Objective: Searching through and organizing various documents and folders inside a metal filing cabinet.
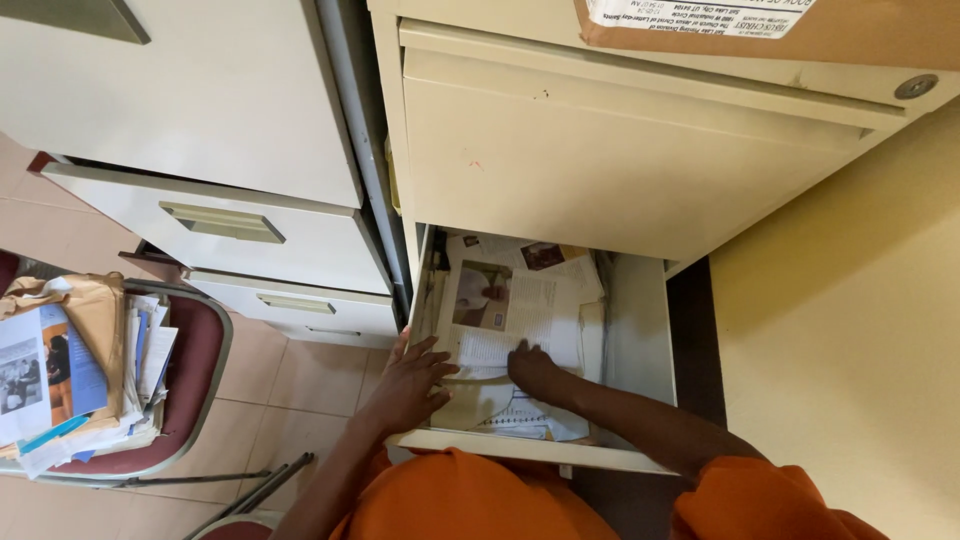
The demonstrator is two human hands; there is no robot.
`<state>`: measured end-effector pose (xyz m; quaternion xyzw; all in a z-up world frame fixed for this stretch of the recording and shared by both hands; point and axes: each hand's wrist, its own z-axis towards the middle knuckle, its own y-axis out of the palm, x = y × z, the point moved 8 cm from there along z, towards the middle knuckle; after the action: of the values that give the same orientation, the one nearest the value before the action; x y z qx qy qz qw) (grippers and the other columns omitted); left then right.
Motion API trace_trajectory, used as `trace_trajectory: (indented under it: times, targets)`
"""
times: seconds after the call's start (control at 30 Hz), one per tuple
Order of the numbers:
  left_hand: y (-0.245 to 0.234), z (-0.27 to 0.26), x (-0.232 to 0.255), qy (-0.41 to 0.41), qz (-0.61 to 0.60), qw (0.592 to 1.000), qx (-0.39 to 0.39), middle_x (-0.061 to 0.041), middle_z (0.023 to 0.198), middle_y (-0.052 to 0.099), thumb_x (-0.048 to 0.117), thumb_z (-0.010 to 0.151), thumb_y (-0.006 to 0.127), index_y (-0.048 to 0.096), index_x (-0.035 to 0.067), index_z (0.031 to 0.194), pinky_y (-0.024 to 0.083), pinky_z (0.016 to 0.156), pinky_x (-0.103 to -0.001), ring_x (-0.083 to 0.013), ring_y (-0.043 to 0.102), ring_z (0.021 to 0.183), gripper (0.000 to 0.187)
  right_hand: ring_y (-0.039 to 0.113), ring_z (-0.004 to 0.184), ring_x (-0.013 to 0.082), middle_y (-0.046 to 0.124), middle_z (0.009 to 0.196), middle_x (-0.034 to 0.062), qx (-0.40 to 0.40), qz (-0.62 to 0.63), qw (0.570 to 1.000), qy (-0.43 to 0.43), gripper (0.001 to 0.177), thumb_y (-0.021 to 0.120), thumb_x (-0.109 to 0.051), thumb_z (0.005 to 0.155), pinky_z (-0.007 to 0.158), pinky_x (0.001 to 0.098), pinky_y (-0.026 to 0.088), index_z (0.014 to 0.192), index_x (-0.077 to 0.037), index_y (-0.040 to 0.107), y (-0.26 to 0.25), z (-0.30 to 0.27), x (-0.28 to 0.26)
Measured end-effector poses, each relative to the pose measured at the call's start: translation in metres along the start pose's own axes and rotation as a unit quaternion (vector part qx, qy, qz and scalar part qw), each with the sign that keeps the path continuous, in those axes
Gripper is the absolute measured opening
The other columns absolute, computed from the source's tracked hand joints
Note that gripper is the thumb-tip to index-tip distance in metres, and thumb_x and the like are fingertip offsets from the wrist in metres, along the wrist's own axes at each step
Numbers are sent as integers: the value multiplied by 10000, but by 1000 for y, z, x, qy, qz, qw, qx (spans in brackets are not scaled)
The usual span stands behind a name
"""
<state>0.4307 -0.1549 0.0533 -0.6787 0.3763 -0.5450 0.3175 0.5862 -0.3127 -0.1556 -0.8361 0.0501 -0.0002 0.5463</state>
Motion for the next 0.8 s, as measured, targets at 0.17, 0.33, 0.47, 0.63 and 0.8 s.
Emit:
trace_trajectory:
  times: [0.17, 0.33, 0.47, 0.63, 0.8]
  targets:
    - [2, -1, -3, 10, -4, 1000, 11, -39, 1461, 560, 413, 931, 658, 652, 190, 1333, -56, 1263, -535, -249, 243, 1529, 460, 639, 914, 483, 590, 1111, 390, 174, -86, 965, 176, 293, 648, -45, 816, 681, 574, 579, 1063, 110, 617, -84, 11, 76]
    - [2, 0, -2, 6, -2, 1000, 14, -18, 1467, 562, 407, 925, 671, 654, 195, 1324, -50, 1269, -530, -240, 242, 1535, 452, 643, 884, 428, 617, 1075, 351, 256, -166, 926, 222, 284, 652, -20, 816, 702, 516, 580, 1080, 86, 645, -122, 4, 125]
    - [2, 1, -2, -2, -2, 1000, 7, -6, 1474, 554, 407, 912, 687, 650, 204, 1324, -46, 1266, -534, -235, 234, 1536, 461, 630, 1019, 430, 621, 1125, 326, 223, -122, 931, 263, 157, 617, -15, 919, 845, 531, 566, 1050, 66, 647, -96, 5, 150]
    - [1, 0, -3, 11, -7, 1000, 16, -8, 1469, 565, 399, 927, 681, 654, 198, 1326, -33, 1267, -539, -242, 240, 1538, 447, 488, 1330, 506, 474, 1437, 338, 319, -190, 868, 330, 624, 686, -94, 769, 920, 700, 499, 1353, -22, 479, -134, -26, 122]
    - [2, 0, -3, -4, -26, 1000, 12, 8, 1461, 572, 415, 928, 672, 658, 213, 1316, -28, 1273, -528, -231, 242, 1538, 438, 413, 1305, 606, 329, 1480, 450, 344, 349, 658, 572, 947, 723, -55, 797, 892, 756, 439, 1567, 6, 175, -90, -65, 153]
